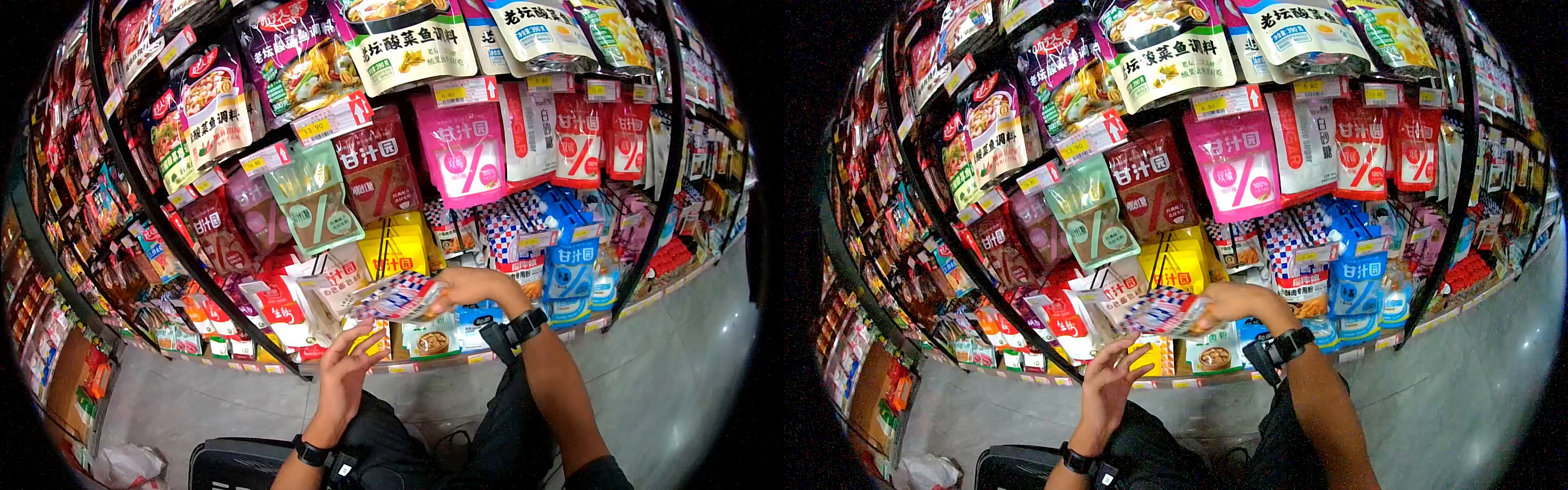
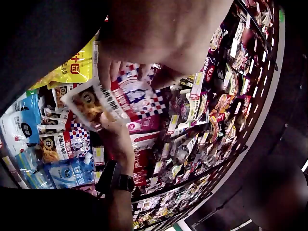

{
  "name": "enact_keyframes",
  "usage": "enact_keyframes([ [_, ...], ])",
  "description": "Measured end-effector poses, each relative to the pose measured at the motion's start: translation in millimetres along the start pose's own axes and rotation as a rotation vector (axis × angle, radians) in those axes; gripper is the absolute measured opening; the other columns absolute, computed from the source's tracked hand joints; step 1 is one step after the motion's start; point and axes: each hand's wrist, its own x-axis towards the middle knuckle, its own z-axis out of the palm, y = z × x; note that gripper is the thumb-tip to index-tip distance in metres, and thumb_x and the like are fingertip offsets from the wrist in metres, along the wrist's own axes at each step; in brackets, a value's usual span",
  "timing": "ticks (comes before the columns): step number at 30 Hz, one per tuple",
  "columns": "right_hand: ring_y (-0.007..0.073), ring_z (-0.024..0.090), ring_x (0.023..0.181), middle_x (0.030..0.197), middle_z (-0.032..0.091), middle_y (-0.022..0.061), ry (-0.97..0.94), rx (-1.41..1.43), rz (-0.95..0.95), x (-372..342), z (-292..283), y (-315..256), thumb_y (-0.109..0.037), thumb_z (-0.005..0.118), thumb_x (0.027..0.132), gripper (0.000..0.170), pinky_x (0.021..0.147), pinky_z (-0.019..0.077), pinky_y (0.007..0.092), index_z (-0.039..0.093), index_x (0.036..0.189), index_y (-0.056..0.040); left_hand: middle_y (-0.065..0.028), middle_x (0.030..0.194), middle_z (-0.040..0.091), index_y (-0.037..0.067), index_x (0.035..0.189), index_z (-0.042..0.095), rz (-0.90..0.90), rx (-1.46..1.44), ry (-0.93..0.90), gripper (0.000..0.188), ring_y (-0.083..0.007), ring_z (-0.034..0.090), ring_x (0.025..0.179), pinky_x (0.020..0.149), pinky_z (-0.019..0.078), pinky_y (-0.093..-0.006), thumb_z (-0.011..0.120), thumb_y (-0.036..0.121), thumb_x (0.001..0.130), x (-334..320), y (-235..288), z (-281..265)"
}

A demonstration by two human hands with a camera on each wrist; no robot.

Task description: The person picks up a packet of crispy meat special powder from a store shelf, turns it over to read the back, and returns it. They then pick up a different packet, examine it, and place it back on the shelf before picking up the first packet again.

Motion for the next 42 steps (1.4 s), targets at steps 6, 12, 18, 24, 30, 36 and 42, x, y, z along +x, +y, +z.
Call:
enact_keyframes([
  [6,0.0317,0.068,0.087,0.099,0.071,0.0167,-0.161,-0.593,0.695,-21.1,-5.9,39.0,-0.023,0.075,0.075,0.037,0.075,0.0527,0.0415,0.070,0.108,-0.0061,-0.0167,0.140,0.048,-0.001,0.121,0.054,-0.033,0.003,0.042,0.043,-0.0333,0.055,0.121,0.096,0.0469,-0.0464,0.054,0.011,0.079,-1.4,1.5,1.7],
  [12,0.0324,0.065,0.106,0.115,0.067,0.0151,0.095,-0.466,1.101,-32.6,-19.2,74.8,-0.012,0.075,0.069,0.038,0.086,0.0529,0.0423,0.073,0.107,-0.0126,-0.0165,0.135,0.050,-0.001,0.121,0.053,-0.088,0.012,-0.028,0.041,-0.0334,0.058,0.116,0.091,0.0489,-0.0434,0.058,0.009,0.082,-2.3,2.1,5.2],
  [18,0.0331,0.067,0.102,0.108,0.070,0.0129,0.582,-0.566,1.007,-37.7,-14.1,116.5,-0.006,0.072,0.067,0.030,0.082,0.0536,0.0421,0.073,0.097,-0.0077,-0.0154,0.134,0.051,-0.002,0.125,0.051,-0.124,0.032,-0.146,0.043,-0.0325,0.059,0.114,0.090,0.0492,-0.0426,0.059,0.008,0.084,-1.3,-2.4,1.6],
  [24,0.0365,0.066,0.104,0.113,0.067,0.0198,0.423,-0.497,1.022,-41.7,-28.4,96.9,-0.011,0.063,0.074,0.030,0.084,0.0521,0.0454,0.073,0.102,-0.0056,-0.0121,0.133,0.051,0.000,0.131,0.048,-0.192,0.090,-0.284,0.047,-0.0266,0.060,0.112,0.090,0.0484,-0.0385,0.060,0.004,0.085,-3.1,1.7,6.7],
  [30,0.0364,0.067,0.101,0.112,0.065,0.0237,0.535,-0.368,1.062,-41.2,-32.5,92.8,-0.002,0.071,0.064,0.041,0.078,0.0544,0.0441,0.067,0.105,0.0004,-0.0090,0.138,0.042,0.004,0.132,0.048,-0.261,0.234,-0.399,0.050,-0.0225,0.057,0.113,0.092,0.0458,-0.0327,0.059,-0.004,0.084,-5.9,2.8,11.7],
  [36,0.0408,0.068,0.091,0.106,0.065,0.0272,0.486,-0.276,1.070,-38.3,-42.7,88.1,-0.001,0.068,0.064,0.043,0.069,0.0555,0.0464,0.064,0.106,0.0038,-0.0081,0.133,0.045,0.004,0.130,0.050,-0.227,0.290,-0.425,0.048,-0.0187,0.057,0.111,0.092,0.0449,-0.0292,0.059,-0.009,0.085,-6.3,-1.0,12.0],
  [42,0.0380,0.068,0.090,0.100,0.066,0.0287,0.552,-0.309,0.905,-51.0,-47.3,76.8,-0.009,0.069,0.064,0.045,0.070,0.0540,0.0425,0.063,0.106,0.0050,-0.0082,0.132,0.045,0.003,0.128,0.052,-0.212,0.300,-0.414,0.045,-0.0181,0.058,0.109,0.090,0.0453,-0.0282,0.059,-0.009,0.085,-6.2,-0.9,10.7],
])
